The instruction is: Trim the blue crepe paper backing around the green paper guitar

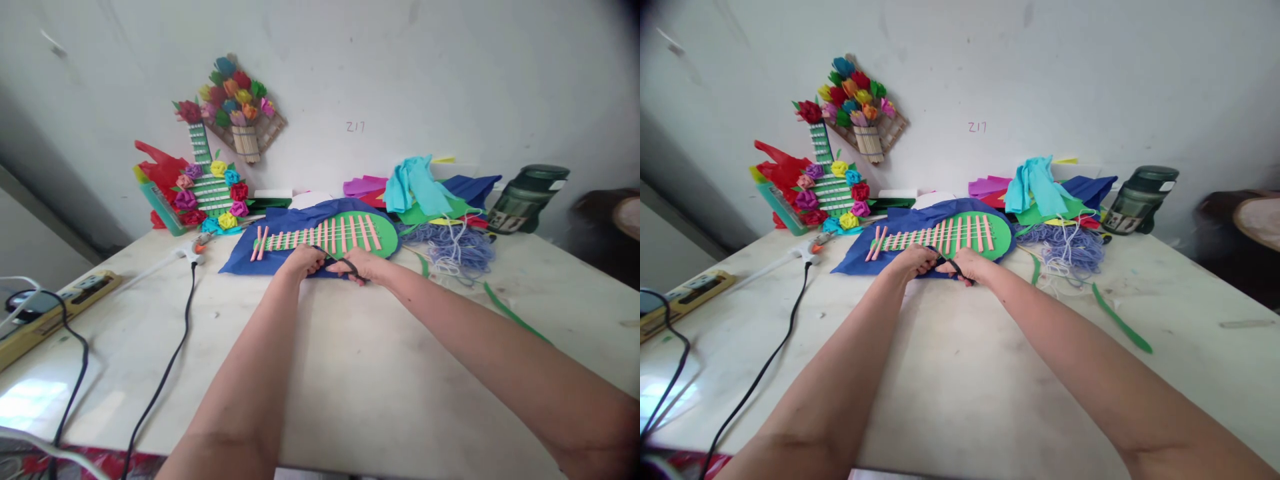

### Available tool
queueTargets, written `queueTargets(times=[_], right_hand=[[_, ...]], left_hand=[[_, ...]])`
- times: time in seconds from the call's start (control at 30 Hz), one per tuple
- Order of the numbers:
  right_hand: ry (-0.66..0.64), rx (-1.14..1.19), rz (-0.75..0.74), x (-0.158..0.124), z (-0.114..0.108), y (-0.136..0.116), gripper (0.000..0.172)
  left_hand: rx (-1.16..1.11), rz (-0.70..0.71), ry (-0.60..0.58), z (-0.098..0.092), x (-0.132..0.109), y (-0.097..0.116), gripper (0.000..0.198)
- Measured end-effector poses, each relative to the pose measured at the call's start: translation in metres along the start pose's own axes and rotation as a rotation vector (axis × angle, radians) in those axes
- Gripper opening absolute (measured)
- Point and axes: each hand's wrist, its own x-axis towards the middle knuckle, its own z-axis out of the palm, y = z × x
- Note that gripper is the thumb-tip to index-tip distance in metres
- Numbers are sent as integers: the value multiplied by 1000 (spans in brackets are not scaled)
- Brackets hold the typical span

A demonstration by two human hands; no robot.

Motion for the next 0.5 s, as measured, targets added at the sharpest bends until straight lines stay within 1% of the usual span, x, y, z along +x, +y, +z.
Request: queueTargets(times=[0.13, 0.2, 0.4, 0.5], right_hand=[[45, -49, -8, 5, 3, 3, 26], [69, -79, -11, 5, 5, 3, 24], [99, -63, -15, 3, 7, 3, 27], [48, 21, 11, 1, 6, 2, 33]], left_hand=[[-10, -8, -18, -1, 0, 1, 26], [-4, -19, -23, -1, 0, 2, 27], [-4, -24, -41, -3, 0, 3, 29], [-17, -20, -50, -4, -2, 3, 30]])
